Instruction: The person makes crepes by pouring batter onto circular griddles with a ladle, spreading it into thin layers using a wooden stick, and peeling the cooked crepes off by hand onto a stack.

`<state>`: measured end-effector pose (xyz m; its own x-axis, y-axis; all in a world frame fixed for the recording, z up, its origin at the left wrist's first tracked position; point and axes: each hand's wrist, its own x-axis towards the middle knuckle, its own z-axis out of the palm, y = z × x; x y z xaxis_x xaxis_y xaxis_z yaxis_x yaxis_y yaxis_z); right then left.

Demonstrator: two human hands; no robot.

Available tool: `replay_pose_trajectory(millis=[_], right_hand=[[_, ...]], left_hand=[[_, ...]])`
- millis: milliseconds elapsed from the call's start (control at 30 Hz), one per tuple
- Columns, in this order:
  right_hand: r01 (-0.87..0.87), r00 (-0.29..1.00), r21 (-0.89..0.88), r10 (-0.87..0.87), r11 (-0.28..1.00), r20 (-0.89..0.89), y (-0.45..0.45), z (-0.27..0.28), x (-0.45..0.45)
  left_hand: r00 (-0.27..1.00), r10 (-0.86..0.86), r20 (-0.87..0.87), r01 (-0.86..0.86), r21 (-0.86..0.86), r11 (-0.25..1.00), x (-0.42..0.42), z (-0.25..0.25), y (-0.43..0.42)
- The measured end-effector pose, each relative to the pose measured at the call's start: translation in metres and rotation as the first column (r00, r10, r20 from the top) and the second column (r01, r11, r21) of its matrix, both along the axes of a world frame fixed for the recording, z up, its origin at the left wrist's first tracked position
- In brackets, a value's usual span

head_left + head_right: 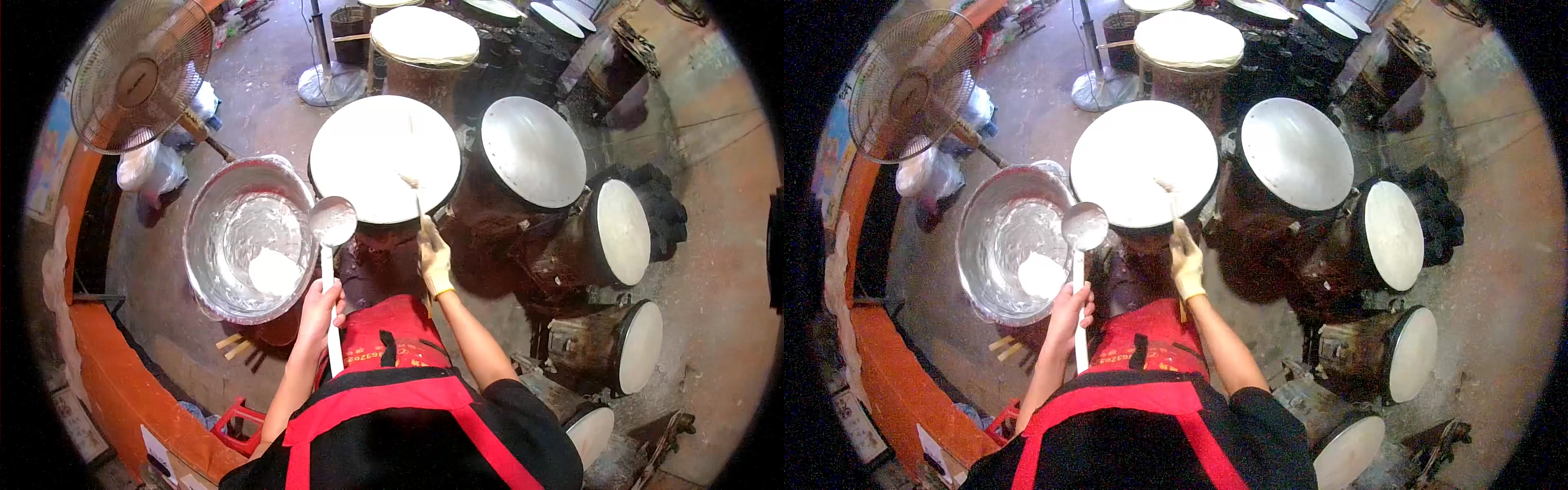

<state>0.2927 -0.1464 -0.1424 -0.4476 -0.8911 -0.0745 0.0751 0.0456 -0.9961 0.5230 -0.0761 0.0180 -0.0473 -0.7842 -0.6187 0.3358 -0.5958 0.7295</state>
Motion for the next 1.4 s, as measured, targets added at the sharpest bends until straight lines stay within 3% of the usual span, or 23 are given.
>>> replay_pose_trajectory(millis=[33, 67, 100, 133, 200, 300, 367, 433, 567, 600, 633, 700, 767, 800, 867, 967, 1000, 1033, 1133, 1200, 1233, 1367, 1400], right_hand=[[-0.096, 0.984, 0.043, 0.101, 0.994, -0.147, -0.004, 0.008, 0.003], [-0.182, 0.983, 0.178, 0.179, 0.967, 0.035, -0.012, 0.050, -0.002], [-0.106, 0.958, -0.084, 0.124, 0.991, 0.260, -0.036, -0.009, -0.019], [-0.050, 0.945, -0.027, 0.056, 0.998, 0.323, -0.053, -0.018, -0.037], [-0.052, 0.971, 0.038, 0.042, 0.998, 0.236, -0.059, -0.009, -0.051], [-0.250, 0.925, 0.152, 0.282, 0.956, -0.254, -0.023, 0.034, -0.045], [-0.328, 0.925, 0.229, 0.361, 0.917, -0.120, 0.004, 0.048, -0.037], [-0.359, 0.933, 0.150, 0.355, 0.921, 0.051, 0.028, 0.037, -0.044], [0.059, 0.993, 0.031, -0.062, 0.998, 0.105, 0.044, 0.013, -0.026], [0.019, 0.992, 0.025, -0.021, 1.000, 0.121, 0.045, 0.007, -0.019], [0.011, 0.999, -0.118, -0.015, 0.993, -0.034, 0.039, -0.042, -0.011], [-0.119, 0.923, 0.088, 0.078, 0.989, 0.377, 0.042, -0.034, 0.012], [-0.231, 0.886, 0.202, 0.121, 0.952, 0.447, 0.045, 0.024, 0.041], [-0.328, 0.748, 0.293, 0.057, 0.898, 0.662, 0.043, 0.045, 0.040], [-0.335, 0.860, 0.295, 0.163, 0.895, 0.483, 0.042, 0.064, 0.031], [-0.181, 0.971, 0.151, 0.153, 0.972, 0.182, 0.022, 0.080, -0.002], [-0.085, 0.960, 0.188, 0.031, 0.978, 0.277, 0.010, 0.076, -0.018], [0.003, 0.927, 0.236, -0.091, 0.972, 0.363, 0.003, 0.063, -0.026], [-0.123, 0.957, 0.177, 0.163, 0.977, -0.238, 0.021, 0.023, 0.004], [-0.246, 0.781, 0.277, 0.360, 0.929, -0.511, 0.051, 0.053, 0.036], [-0.268, 0.581, 0.531, 0.575, 0.804, -0.576, 0.061, 0.091, 0.046], [0.057, 0.917, 0.111, -0.008, 0.992, -0.398, 0.061, 0.065, 0.042], [0.050, 0.933, 0.246, 0.043, 0.968, -0.358, 0.064, 0.075, 0.044]], left_hand=[[1.000, -0.019, -0.021, 0.019, 0.015, 1.000, 0.002, -0.001, 0.000], [0.998, -0.038, -0.041, 0.039, 0.028, 0.999, 0.004, -0.001, -0.001], [0.997, -0.058, -0.060, 0.061, 0.038, 0.997, 0.005, 0.000, -0.003], [0.996, -0.057, -0.072, 0.061, 0.050, 0.997, 0.004, 0.005, -0.004], [0.994, -0.083, -0.067, 0.087, 0.059, 0.994, 0.005, 0.004, -0.007], [0.990, -0.129, -0.049, 0.132, 0.049, 0.990, 0.007, -0.007, -0.022], [0.988, -0.157, -0.002, 0.157, 0.041, 0.987, 0.010, -0.018, -0.040], [0.984, -0.157, 0.086, 0.157, 0.006, 0.988, 0.003, -0.023, -0.070], [0.966, -0.230, 0.117, 0.240, -0.074, 0.968, -0.010, -0.054, -0.132], [0.975, -0.195, 0.109, 0.201, -0.038, 0.979, -0.019, -0.066, -0.143], [0.981, -0.161, 0.104, 0.162, 0.000, 0.987, -0.031, -0.073, -0.150], [0.978, -0.095, 0.185, 0.078, 0.097, 0.992, -0.063, -0.061, -0.149], [0.994, -0.109, -0.031, 0.111, 0.066, 0.992, -0.073, -0.124, -0.165], [0.972, -0.219, -0.084, 0.219, -0.010, 0.976, -0.062, -0.116, -0.167], [0.896, -0.345, -0.279, 0.339, -0.070, 0.938, -0.021, -0.067, -0.168], [0.773, -0.161, -0.614, 0.293, 0.120, 0.949, 0.018, 0.016, -0.139], [0.724, -0.050, -0.688, 0.268, 0.214, 0.939, 0.027, 0.024, -0.130], [0.730, -0.041, -0.682, 0.293, 0.258, 0.921, 0.036, 0.023, -0.127], [0.783, -0.008, -0.622, 0.309, 0.377, 0.873, 0.067, 0.018, -0.128], [0.815, -0.035, -0.578, 0.328, 0.411, 0.850, 0.087, 0.010, -0.127], [0.798, -0.037, -0.602, 0.366, 0.435, 0.823, 0.096, 0.011, -0.124], [0.930, -0.109, -0.352, 0.260, 0.417, 0.871, 0.131, 0.020, -0.127], [0.946, -0.117, -0.303, 0.238, 0.404, 0.883, 0.133, 0.026, -0.132]])
